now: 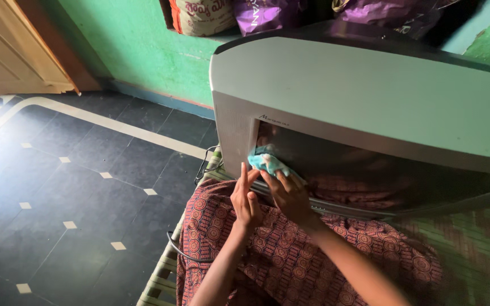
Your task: The person wipes the top and side surfaces of a television set with a cloth and then cleans the front screen area.
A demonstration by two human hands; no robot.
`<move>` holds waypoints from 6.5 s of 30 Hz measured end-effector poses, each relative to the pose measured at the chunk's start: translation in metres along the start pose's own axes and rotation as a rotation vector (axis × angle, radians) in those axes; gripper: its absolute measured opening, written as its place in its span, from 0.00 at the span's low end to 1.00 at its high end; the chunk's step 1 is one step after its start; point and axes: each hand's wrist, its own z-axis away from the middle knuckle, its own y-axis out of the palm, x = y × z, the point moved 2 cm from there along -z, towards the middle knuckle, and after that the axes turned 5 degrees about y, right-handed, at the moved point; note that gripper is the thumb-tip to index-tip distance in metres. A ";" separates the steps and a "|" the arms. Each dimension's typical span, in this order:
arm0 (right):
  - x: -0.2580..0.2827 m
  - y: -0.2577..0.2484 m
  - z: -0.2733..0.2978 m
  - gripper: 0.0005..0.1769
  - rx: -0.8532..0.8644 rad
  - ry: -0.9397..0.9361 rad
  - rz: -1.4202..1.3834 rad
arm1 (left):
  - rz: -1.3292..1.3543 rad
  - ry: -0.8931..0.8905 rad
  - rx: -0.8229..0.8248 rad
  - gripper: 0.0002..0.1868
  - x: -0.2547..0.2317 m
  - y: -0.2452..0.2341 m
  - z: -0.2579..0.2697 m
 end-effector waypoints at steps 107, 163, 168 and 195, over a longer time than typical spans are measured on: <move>-0.053 -0.017 0.010 0.29 0.073 -0.253 0.347 | -0.647 0.082 0.282 0.25 0.074 0.015 0.025; -0.068 0.023 0.111 0.29 0.106 -0.167 0.125 | -0.671 0.003 0.255 0.27 0.064 0.013 0.018; -0.058 0.028 0.118 0.32 0.202 -0.416 0.450 | -0.660 -0.006 0.242 0.26 0.065 0.012 0.016; -0.034 0.019 0.049 0.23 0.098 -0.220 0.193 | -0.645 -0.077 0.228 0.29 0.074 0.015 0.018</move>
